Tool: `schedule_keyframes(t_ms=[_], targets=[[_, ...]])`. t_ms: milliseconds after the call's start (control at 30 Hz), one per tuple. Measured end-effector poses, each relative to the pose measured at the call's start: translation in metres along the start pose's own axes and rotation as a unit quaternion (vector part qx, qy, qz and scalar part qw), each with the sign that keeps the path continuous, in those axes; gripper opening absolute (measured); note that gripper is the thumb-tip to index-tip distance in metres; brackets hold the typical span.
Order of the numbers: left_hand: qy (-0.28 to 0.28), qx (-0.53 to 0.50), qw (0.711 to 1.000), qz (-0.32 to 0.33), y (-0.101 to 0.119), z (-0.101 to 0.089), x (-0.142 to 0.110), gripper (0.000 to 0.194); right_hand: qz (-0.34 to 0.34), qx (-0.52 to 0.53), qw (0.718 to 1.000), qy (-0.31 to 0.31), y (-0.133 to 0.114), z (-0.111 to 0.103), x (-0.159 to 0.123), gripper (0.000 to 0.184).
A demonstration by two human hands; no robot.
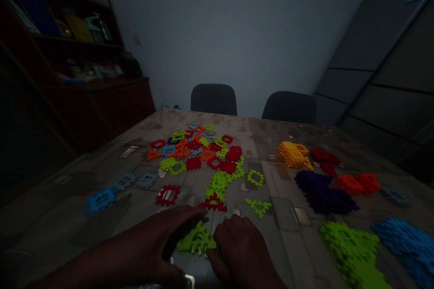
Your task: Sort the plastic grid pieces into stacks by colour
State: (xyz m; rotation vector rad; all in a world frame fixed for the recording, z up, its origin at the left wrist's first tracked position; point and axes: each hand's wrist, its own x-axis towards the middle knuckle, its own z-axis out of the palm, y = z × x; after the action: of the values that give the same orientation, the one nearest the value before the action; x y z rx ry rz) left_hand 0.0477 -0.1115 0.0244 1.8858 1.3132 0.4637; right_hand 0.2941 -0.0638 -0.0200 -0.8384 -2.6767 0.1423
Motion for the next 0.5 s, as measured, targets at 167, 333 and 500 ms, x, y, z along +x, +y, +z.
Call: schedule_keyframes(t_ms=[167, 333, 500], targets=[[-0.001, 0.048, 0.999, 0.011, -0.01, 0.012, -0.001, 0.091, 0.049, 0.011, 0.998, -0.025, -0.001, -0.009, 0.001, 0.018], [0.03, 0.083, 0.995, 0.049, -0.025, 0.027, 0.002, 0.087, 0.167, -0.034, 0.983, -0.067, 0.026, -0.034, 0.004, 0.003], [0.058, 0.129, 0.988, 0.059, -0.02, 0.035, 0.01, 0.066, 0.234, -0.091, 0.96, -0.125, 0.055, -0.032, 0.007, 0.019]])
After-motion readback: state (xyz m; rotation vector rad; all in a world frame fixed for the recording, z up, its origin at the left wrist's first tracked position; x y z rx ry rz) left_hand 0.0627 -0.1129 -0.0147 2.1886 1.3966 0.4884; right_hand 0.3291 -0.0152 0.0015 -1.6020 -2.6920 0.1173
